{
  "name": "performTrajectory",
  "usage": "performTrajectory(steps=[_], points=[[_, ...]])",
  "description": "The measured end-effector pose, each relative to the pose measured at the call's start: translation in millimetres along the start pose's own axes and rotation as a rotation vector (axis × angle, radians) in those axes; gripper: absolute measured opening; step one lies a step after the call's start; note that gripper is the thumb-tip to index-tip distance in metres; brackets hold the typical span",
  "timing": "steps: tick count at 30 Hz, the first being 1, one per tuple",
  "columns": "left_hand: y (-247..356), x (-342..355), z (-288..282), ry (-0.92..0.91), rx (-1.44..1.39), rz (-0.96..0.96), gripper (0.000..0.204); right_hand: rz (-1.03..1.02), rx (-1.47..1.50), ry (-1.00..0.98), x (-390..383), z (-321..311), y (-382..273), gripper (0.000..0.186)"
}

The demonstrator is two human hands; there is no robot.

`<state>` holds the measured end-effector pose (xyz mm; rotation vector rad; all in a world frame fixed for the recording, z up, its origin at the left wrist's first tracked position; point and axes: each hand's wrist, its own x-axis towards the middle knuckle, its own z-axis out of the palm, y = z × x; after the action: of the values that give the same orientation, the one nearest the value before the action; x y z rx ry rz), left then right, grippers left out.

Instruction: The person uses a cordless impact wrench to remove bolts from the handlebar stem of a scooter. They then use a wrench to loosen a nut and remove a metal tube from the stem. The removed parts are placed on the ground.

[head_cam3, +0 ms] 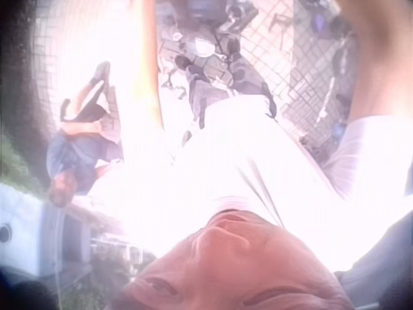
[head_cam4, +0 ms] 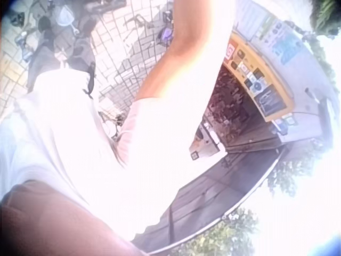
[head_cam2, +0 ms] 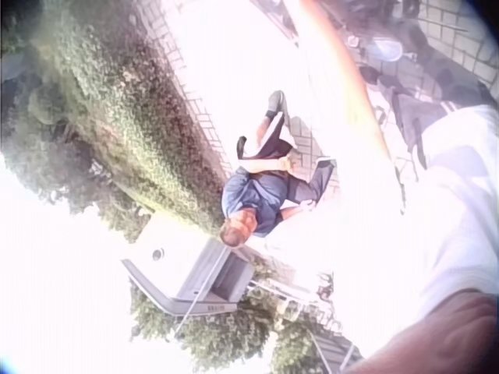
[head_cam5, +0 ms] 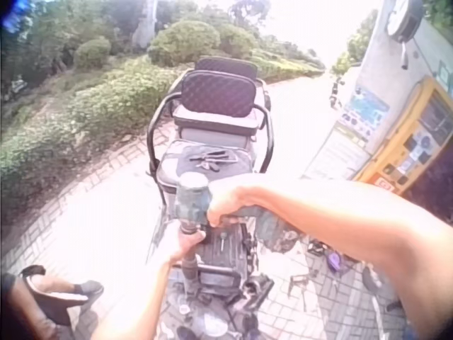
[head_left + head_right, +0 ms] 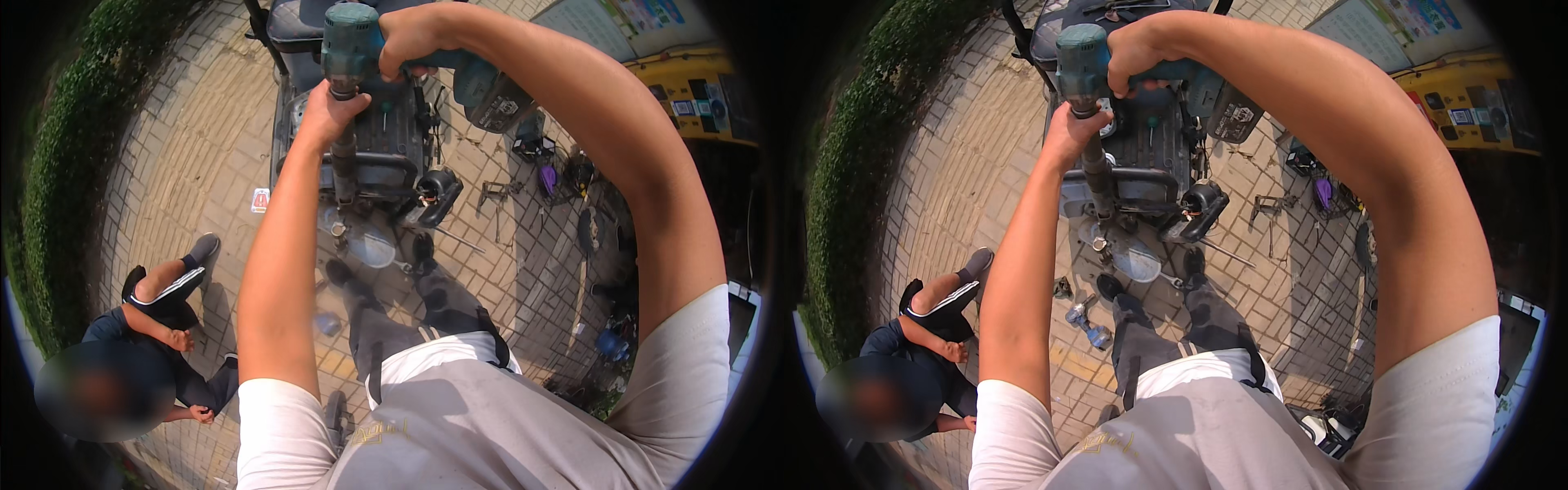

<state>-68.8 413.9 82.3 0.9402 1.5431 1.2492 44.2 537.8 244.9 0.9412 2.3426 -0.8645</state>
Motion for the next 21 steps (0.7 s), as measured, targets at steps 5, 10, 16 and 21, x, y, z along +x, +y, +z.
performTrajectory(steps=[5, 10, 16, 21], points=[[-0.5, -0.2, 2.6, 0.008, -0.006, 0.019, 0.037, -0.094, 0.092, -0.130, 18.4, -4.0, 12.1, 0.013], [-0.8, 0.8, 1.0, 0.026, -0.001, 0.014, 0.038, -0.136, 0.137, -0.115, 19.5, -2.6, 12.5, 0.013], [-3.9, 3.0, 2.4, 0.033, -0.016, 0.033, 0.039, -0.129, 0.102, -0.102, 14.2, -4.6, 9.7, 0.012], [-4.4, 1.7, 3.4, 0.055, 0.014, 0.012, 0.040, -0.130, 0.052, -0.106, 16.9, -5.3, 7.3, 0.012]])
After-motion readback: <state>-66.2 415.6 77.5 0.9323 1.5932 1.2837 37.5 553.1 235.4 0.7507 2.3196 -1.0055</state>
